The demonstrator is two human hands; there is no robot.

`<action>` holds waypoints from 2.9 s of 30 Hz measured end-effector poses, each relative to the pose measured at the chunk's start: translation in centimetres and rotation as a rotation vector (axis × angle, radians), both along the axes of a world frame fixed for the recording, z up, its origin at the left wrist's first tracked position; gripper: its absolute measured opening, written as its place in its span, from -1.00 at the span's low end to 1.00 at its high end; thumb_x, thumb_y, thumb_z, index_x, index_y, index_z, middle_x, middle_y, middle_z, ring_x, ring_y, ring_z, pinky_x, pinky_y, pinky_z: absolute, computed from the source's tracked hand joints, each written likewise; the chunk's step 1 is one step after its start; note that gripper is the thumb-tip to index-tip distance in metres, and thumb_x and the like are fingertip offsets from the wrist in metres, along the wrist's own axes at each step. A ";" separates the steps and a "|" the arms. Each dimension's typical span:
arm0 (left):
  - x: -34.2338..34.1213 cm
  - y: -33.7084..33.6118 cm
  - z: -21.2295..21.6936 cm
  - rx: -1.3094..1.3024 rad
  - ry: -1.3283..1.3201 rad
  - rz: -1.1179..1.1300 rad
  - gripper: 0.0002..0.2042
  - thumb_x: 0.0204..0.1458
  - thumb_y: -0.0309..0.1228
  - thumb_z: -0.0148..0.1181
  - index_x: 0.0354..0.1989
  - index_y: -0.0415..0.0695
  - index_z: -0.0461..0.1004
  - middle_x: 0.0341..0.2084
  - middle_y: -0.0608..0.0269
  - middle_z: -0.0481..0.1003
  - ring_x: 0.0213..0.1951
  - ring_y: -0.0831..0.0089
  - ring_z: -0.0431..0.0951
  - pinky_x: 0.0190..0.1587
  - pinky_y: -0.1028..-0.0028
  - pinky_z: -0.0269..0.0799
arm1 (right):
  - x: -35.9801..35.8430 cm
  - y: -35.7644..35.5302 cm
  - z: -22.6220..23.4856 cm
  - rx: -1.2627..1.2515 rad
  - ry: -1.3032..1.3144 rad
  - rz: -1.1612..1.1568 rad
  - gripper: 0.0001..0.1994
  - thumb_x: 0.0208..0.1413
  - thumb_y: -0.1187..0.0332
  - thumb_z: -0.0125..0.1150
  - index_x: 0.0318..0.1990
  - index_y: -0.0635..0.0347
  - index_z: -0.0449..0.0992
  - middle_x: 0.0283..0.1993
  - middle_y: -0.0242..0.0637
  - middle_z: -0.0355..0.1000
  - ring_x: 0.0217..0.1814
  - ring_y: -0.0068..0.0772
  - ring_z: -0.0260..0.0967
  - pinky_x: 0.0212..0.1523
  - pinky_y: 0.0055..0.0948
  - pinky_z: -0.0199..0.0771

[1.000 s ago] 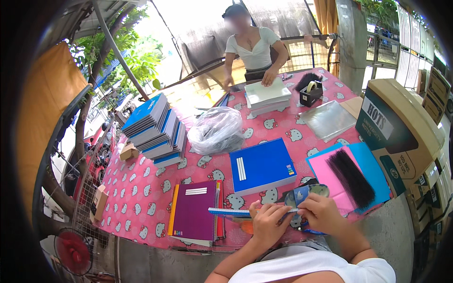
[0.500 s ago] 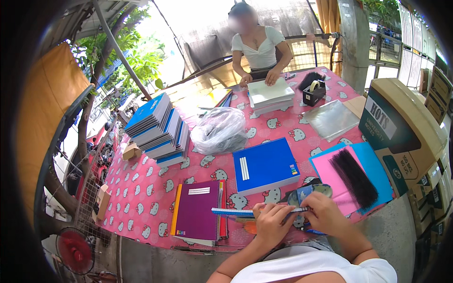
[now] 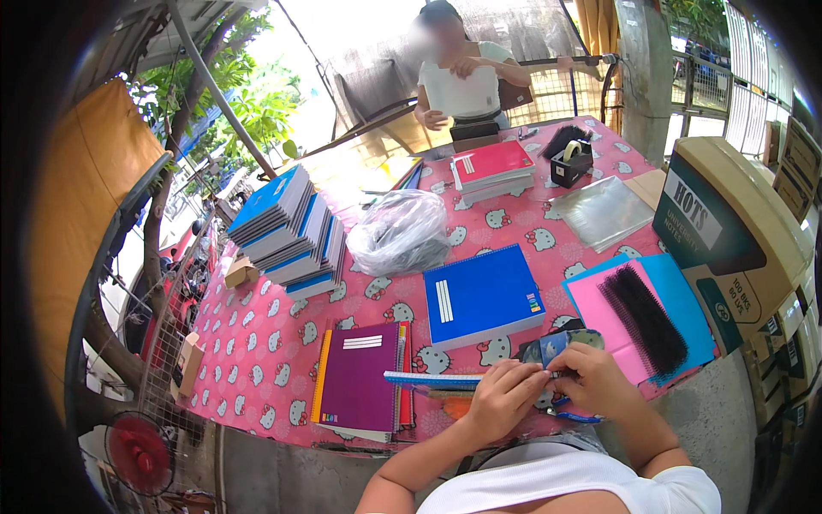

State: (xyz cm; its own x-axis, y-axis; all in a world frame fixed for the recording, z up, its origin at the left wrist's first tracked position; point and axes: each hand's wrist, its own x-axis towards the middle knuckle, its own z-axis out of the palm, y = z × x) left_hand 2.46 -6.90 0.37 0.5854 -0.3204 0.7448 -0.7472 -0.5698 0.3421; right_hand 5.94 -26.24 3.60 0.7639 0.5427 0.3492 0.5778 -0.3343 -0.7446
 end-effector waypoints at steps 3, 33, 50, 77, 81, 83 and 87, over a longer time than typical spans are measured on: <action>0.1 0.1 0.2 0.013 0.032 -0.009 -0.71 -0.20 -0.55 0.32 -0.23 -0.27 0.53 -0.26 0.07 0.52 -0.27 0.19 0.53 -0.19 0.29 0.46 | 0.0 0.0 0.2 0.009 0.023 -0.005 -0.82 -0.14 0.48 0.34 -0.34 0.24 0.51 -0.40 -0.19 0.39 -0.43 -0.17 0.40 -0.42 -0.31 0.39; 0.2 0.7 -0.3 0.063 0.085 0.005 -0.72 -0.16 -0.47 0.33 -0.21 -0.22 0.53 -0.27 0.14 0.53 -0.25 0.26 0.54 -0.21 0.33 0.43 | 0.1 -0.2 -0.5 0.016 0.018 -0.034 -0.81 -0.11 0.37 0.40 -0.36 0.25 0.53 -0.46 -0.21 0.40 -0.49 -0.24 0.43 -0.48 -0.39 0.40; -1.8 0.8 0.2 0.138 0.191 0.382 -0.81 -0.12 -0.28 0.32 -0.34 -0.06 0.57 -0.45 0.33 0.57 -0.38 0.38 0.53 -0.02 0.27 0.22 | -1.0 1.6 0.0 -0.165 -0.211 -0.082 -0.77 -0.11 0.38 0.30 -0.27 0.21 0.47 -0.32 -0.21 0.37 -0.29 -0.14 0.38 -0.33 -0.22 0.39; -2.1 0.5 0.5 0.048 0.252 0.390 -0.63 -0.15 -0.37 0.32 -0.10 -0.09 0.49 -0.48 0.25 0.56 -0.37 0.33 0.56 -0.04 0.27 0.28 | -0.6 2.4 -0.9 -0.131 -0.369 -0.060 -0.85 -0.08 0.38 0.26 -0.35 0.21 0.47 -0.39 -0.18 0.33 -0.31 -0.08 0.27 -0.25 -0.19 0.23; -2.1 0.4 0.5 0.006 0.289 0.365 -0.55 -0.16 -0.41 0.31 -0.02 -0.13 0.42 -0.42 0.21 0.55 -0.36 0.30 0.56 -0.03 0.25 0.29 | -0.7 2.5 -1.1 -0.140 -0.372 -0.066 -0.87 -0.08 0.38 0.26 -0.38 0.19 0.47 -0.38 -0.23 0.34 -0.30 -0.13 0.28 -0.24 -0.21 0.22; -2.2 0.6 0.9 -0.018 0.333 0.355 -0.53 -0.17 -0.42 0.31 0.00 -0.14 0.40 -0.34 0.17 0.55 -0.34 0.27 0.56 -0.03 0.24 0.30 | -0.7 2.6 -1.1 -0.131 -0.384 -0.078 -0.88 -0.08 0.38 0.25 -0.39 0.17 0.48 -0.38 -0.27 0.34 -0.28 -0.19 0.28 -0.24 -0.23 0.21; -2.2 0.6 0.8 -0.039 0.316 0.349 -0.54 -0.17 -0.43 0.31 -0.01 -0.14 0.39 -0.15 0.08 0.51 -0.20 0.24 0.54 -0.02 0.24 0.30 | -0.7 2.9 -1.4 -0.143 -0.424 -0.098 -0.86 -0.08 0.34 0.25 -0.36 0.15 0.50 -0.40 -0.31 0.34 -0.26 -0.25 0.30 -0.23 -0.27 0.21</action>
